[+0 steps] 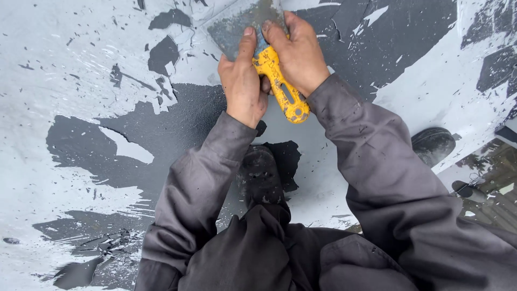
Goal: Scraping off old coating from a large metal surface using a hand scraper.
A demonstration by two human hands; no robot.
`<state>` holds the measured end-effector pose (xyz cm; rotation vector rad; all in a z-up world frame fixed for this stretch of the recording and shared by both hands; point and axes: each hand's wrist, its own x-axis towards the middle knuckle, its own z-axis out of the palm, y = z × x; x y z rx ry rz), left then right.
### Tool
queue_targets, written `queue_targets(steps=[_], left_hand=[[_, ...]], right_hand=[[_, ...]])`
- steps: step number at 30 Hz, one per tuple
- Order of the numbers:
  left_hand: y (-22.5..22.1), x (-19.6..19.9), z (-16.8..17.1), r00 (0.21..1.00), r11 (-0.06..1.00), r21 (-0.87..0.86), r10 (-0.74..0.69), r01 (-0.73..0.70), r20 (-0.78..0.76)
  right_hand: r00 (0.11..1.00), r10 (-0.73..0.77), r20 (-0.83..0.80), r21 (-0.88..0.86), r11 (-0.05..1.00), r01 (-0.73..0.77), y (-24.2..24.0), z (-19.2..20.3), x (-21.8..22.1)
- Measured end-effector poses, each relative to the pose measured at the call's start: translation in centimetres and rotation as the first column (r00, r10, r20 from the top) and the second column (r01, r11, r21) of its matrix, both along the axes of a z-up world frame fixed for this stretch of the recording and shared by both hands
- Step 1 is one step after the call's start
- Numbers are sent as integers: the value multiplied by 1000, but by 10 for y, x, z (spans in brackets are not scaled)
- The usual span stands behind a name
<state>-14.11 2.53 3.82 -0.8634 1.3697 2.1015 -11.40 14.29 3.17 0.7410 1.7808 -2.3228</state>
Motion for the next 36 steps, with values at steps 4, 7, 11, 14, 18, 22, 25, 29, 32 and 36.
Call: queue_targets(steps=[4, 7, 11, 14, 18, 22, 25, 29, 32, 36], left_hand=[[-13, 27, 10, 995, 993, 64, -96, 97, -6], [-15, 80, -21, 989, 975, 177, -143, 135, 37], [-4, 106, -26, 948, 950, 221, -263, 221, 182], [0, 116, -38, 942, 924, 327, -274, 200, 196], [0, 107, -36, 935, 920, 324, -294, 221, 197], [1, 98, -25, 929, 928, 364, -202, 81, 311], [1, 109, -51, 949, 945, 284, -228, 162, 217], [-2, 81, -57, 977, 971, 218, -133, 95, 168], [-23, 28, -26, 996, 982, 188, -48, 32, 78], [-47, 17, 4, 996, 970, 230, 67, -77, 52]], right_hand=[[984, -125, -125, -61, 991, 118, -18, 5, 38], [958, -285, -39, -57, 958, 283, -25, -1, 96], [928, -372, -11, 25, 928, 372, -30, -11, 149], [913, -406, -33, 151, 901, 406, -30, -14, 162], [918, -384, -103, 280, 874, 397, -31, -10, 157], [944, -323, -69, 411, 853, 322, -31, 1, 146], [945, -326, -37, 375, 872, 316, -31, 6, 137], [945, -318, -73, 355, 877, 323, -31, -2, 103], [967, -204, -154, 382, 890, 248, -42, 2, 48], [980, -25, -199, 321, 943, 90, -53, 5, 28]])
